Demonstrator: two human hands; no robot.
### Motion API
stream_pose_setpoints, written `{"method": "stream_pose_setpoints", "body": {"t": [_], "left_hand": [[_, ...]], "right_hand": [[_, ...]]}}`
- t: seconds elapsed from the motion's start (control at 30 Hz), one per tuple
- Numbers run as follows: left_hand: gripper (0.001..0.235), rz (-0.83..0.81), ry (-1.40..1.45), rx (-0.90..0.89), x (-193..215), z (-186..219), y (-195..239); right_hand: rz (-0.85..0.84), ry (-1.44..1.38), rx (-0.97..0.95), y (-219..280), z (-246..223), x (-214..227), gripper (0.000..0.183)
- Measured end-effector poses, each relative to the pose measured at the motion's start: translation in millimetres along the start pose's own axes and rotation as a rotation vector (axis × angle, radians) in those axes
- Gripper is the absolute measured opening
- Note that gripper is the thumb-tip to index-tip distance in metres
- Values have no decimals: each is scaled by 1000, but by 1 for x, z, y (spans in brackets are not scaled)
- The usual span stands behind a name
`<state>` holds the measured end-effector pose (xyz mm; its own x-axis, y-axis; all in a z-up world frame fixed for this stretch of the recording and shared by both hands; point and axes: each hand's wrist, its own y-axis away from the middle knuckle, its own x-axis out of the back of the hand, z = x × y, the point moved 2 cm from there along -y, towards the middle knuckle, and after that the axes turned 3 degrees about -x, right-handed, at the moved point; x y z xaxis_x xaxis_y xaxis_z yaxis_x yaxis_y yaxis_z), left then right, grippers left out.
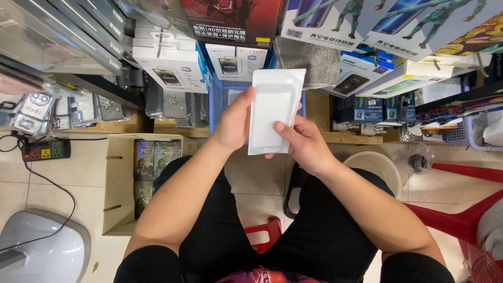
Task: The person repeatedly picks up packaged screen protectors from a blue basket, removes them from white paper sleeves, and inspects the front and back of each protector. The person then places the protectors back into the sleeves and returns them to the basket.
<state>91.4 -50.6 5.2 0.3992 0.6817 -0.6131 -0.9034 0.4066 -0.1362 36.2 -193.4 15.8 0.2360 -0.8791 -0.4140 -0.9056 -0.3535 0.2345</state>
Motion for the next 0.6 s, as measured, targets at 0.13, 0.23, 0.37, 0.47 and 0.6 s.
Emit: {"method": "stream_pose_setpoints", "body": {"t": [0.13, 0.23, 0.37, 0.47, 0.6], "left_hand": [[50, 79, -13, -20, -31, 24, 11], [47, 150, -25, -52, -40, 32, 20], [47, 142, -111, -78, -36, 28, 24], [45, 96, -177, -108, -28, 25, 24], [34, 127, -296, -151, -49, 47, 28]], "right_hand": [[-172, 78, -197, -8, 4, 11, 32], [-513, 312, -179, -13, -5, 5, 33], [-661, 310, -96, -16, 3, 0, 27], [-539, 244, -67, -17, 8, -2, 21], [-419, 205, -71, -14, 14, 3, 20]]}}
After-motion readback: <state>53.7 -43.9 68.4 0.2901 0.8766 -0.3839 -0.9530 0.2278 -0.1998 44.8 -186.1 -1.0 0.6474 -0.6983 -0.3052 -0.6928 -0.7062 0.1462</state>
